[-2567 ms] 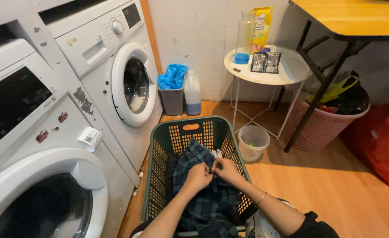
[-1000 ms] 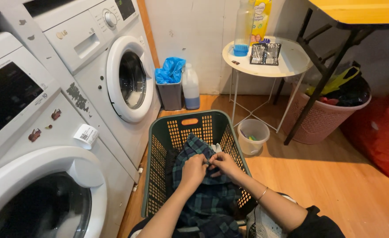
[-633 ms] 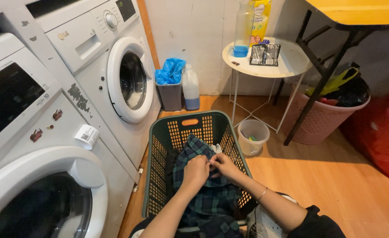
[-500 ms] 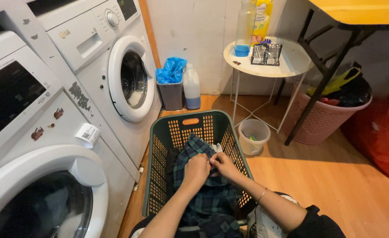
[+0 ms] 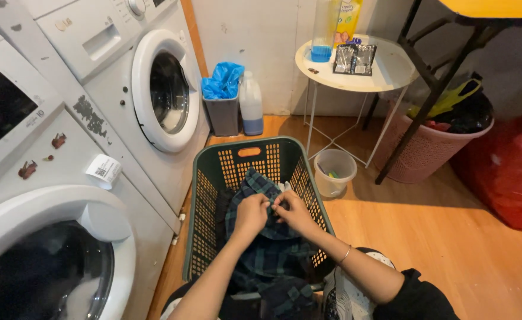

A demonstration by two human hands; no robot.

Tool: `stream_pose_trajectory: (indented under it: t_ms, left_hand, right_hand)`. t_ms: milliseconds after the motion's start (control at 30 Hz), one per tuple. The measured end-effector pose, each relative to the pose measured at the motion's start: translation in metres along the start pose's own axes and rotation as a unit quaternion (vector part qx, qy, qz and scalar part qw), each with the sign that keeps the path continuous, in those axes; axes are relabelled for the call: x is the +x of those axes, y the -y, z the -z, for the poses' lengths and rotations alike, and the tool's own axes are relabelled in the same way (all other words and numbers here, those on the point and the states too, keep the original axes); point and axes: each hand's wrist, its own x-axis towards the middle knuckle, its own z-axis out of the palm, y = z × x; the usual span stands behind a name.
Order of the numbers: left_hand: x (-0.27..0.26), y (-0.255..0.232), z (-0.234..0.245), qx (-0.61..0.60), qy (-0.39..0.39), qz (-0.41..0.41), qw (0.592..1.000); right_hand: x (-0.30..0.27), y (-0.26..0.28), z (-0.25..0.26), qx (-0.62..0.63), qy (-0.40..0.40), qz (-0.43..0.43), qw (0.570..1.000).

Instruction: Sorting and inspecting clothes in a laundry basket near washing machines.

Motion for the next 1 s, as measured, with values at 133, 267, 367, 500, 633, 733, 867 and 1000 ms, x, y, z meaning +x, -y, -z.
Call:
stream_pose_trajectory:
  t_ms: [133,267,367,500,633,733,867,1000]
  left_hand:
    - [-0.002,0.004,0.012,-0.061,0.044,0.112,0.991]
    - [-0.016,-0.024,0.035,-0.003,-0.03,0.015,0.999]
    - [-0.028,-0.047,0.052,0.079,-0.023,-0.048,0.995]
    - [-0.038,-0.04,0.046,0.116,-0.004,-0.038,0.993]
    - [-0.043,-0.032,0.054,0.111,0.014,-0.025,0.993]
    - [-0.05,-0.018,0.062,0.065,0.071,0.031,0.995]
    - [-0.065,0.032,0.054,0.012,0.213,0.049,0.976]
    - [-0.112,0.009,0.039,-0.118,0.479,-0.084,0.866]
  right_hand:
    - [-0.012,0.017,-0.006,-0.151,-0.012,0.144,0.978]
    - [-0.014,0.014,-0.01,-0.094,-0.007,0.099,0.991]
    - [-0.01,0.011,-0.005,0.108,0.038,-0.084,0.99]
    - [-0.021,0.03,-0.013,0.088,0.063,-0.067,0.992]
    - [-0.032,0.021,-0.025,-0.066,0.042,0.104,0.992]
    - [-0.052,0.024,-0.037,-0.137,0.024,0.221,0.965]
    - [-0.058,0.033,-0.038,-0.121,0.157,0.181,0.963]
    - [-0.006,-0.007,-0.006,-0.022,0.295,0.029,0.955]
